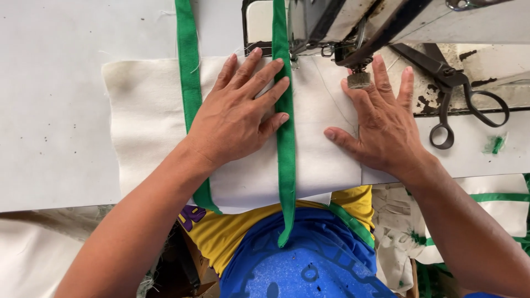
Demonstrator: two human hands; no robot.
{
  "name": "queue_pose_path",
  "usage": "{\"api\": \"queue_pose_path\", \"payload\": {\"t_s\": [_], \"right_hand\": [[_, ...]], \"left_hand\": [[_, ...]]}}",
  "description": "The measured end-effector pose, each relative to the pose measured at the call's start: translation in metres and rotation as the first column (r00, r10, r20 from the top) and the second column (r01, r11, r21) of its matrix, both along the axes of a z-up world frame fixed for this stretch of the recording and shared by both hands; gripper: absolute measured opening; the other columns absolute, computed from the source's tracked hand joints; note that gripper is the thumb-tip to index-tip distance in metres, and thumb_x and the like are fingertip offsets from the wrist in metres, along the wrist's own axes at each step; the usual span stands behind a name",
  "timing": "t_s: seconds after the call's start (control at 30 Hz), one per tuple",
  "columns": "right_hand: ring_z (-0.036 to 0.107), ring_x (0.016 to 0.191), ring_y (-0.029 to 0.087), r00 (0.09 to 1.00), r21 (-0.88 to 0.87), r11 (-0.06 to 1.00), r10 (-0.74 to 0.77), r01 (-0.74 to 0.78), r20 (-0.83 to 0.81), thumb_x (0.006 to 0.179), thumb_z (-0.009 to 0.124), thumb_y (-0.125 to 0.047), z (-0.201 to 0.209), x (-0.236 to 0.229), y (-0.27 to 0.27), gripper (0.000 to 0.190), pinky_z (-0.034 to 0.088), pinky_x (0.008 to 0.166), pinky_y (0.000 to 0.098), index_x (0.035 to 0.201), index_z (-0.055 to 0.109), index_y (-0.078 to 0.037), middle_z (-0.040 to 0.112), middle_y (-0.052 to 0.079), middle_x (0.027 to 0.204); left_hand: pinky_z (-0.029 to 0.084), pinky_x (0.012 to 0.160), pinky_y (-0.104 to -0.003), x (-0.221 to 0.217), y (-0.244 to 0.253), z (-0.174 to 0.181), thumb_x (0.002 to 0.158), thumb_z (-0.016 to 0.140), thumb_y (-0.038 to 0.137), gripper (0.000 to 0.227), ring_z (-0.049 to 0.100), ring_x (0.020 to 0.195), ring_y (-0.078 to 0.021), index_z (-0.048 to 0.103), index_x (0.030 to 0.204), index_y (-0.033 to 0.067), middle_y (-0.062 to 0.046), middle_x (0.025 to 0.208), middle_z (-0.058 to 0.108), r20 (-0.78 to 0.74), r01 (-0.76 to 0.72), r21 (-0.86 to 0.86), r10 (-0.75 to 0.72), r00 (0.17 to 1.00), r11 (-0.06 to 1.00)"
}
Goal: Sewing green straps onto white fabric panels using an industrial sewing machine to manufacture bags.
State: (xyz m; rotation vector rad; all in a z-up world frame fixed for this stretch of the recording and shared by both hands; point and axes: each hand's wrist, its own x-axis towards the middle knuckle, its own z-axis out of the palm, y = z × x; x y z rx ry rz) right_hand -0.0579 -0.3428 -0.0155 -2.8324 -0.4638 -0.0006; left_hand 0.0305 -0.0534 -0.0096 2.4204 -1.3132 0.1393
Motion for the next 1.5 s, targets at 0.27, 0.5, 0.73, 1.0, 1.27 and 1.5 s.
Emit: {"api": "queue_pose_path", "payload": {"t_s": [0.27, 0.5, 0.73, 1.0, 1.27, 1.5], "right_hand": [[0.006, 0.16, 0.045, 1.0, -0.011, 1.0, -0.017, 0.017, -0.023, 0.099, 0.045, -0.067, -0.002, 0.0, -0.002, 0.093, -0.007, 0.116, 0.0755, 0.152, 0.044, 0.009, 0.046, 0.031, 0.16], [0.01, 0.158, 0.051, 0.997, -0.087, 0.996, -0.038, 0.032, -0.068, 0.1, 0.047, -0.065, 0.0, 0.017, -0.007, 0.089, -0.008, 0.116, 0.0742, 0.158, 0.039, 0.001, 0.043, 0.038, 0.156], [0.016, 0.154, 0.053, 1.0, -0.055, 0.998, -0.005, 0.007, 0.028, 0.102, 0.05, -0.062, -0.001, 0.02, -0.009, 0.08, -0.004, 0.114, 0.0763, 0.155, 0.043, -0.002, 0.045, 0.036, 0.156], [0.042, 0.149, 0.049, 0.95, 0.03, 0.998, 0.036, -0.047, 0.312, 0.11, 0.061, -0.043, -0.008, 0.011, -0.014, 0.051, 0.013, 0.114, 0.078, 0.11, 0.071, 0.007, 0.066, 0.027, 0.143], [0.044, 0.147, 0.05, 0.953, 0.055, 0.996, 0.052, -0.071, 0.297, 0.109, 0.063, -0.041, -0.005, 0.011, -0.013, 0.055, 0.012, 0.113, 0.078, 0.137, 0.071, 0.006, 0.066, 0.023, 0.147], [0.049, 0.147, 0.052, 0.945, 0.047, 0.997, 0.043, -0.062, 0.324, 0.11, 0.067, -0.044, -0.011, 0.012, -0.016, 0.055, 0.011, 0.115, 0.077, 0.135, 0.073, 0.004, 0.07, 0.025, 0.144]], "left_hand": [[0.011, 0.126, -0.055, 0.004, -0.006, -0.001, 0.108, 0.053, 0.046, 0.057, 0.02, 0.155, -0.0364, 0.054, 0.15, 0.0063, -0.008, 0.166, 0.038, -0.046, -0.048, 0.075, 0.052, 0.998, 0.996], [0.009, 0.125, -0.056, 0.017, -0.011, -0.005, 0.109, 0.052, 0.046, 0.059, 0.017, 0.155, -0.0369, 0.053, 0.15, 0.0041, -0.011, 0.166, 0.037, -0.053, -0.04, 0.073, 0.044, 0.998, 0.997], [0.011, 0.125, -0.058, 0.02, -0.011, -0.005, 0.11, 0.05, 0.047, 0.056, 0.017, 0.154, -0.0424, 0.056, 0.148, 0.0058, -0.015, 0.167, 0.036, -0.028, -0.035, 0.06, 0.037, 0.999, 0.998], [0.019, 0.121, -0.063, 0.02, -0.009, -0.002, 0.109, 0.059, 0.044, 0.052, 0.033, 0.15, -0.0431, 0.062, 0.141, 0.0029, -0.017, 0.156, 0.051, 0.013, -0.01, 0.013, 0.01, 1.0, 1.0], [0.021, 0.12, -0.064, 0.023, -0.006, 0.0, 0.105, 0.065, 0.044, 0.054, 0.034, 0.149, -0.0448, 0.062, 0.141, 0.0029, -0.016, 0.155, 0.053, -0.008, 0.018, -0.008, -0.018, 1.0, 1.0], [0.019, 0.12, -0.065, 0.021, -0.007, -0.001, 0.105, 0.065, 0.045, 0.053, 0.033, 0.149, -0.0443, 0.061, 0.14, 0.0056, -0.014, 0.155, 0.052, 0.003, -0.008, -0.01, 0.008, 1.0, 1.0]]}}
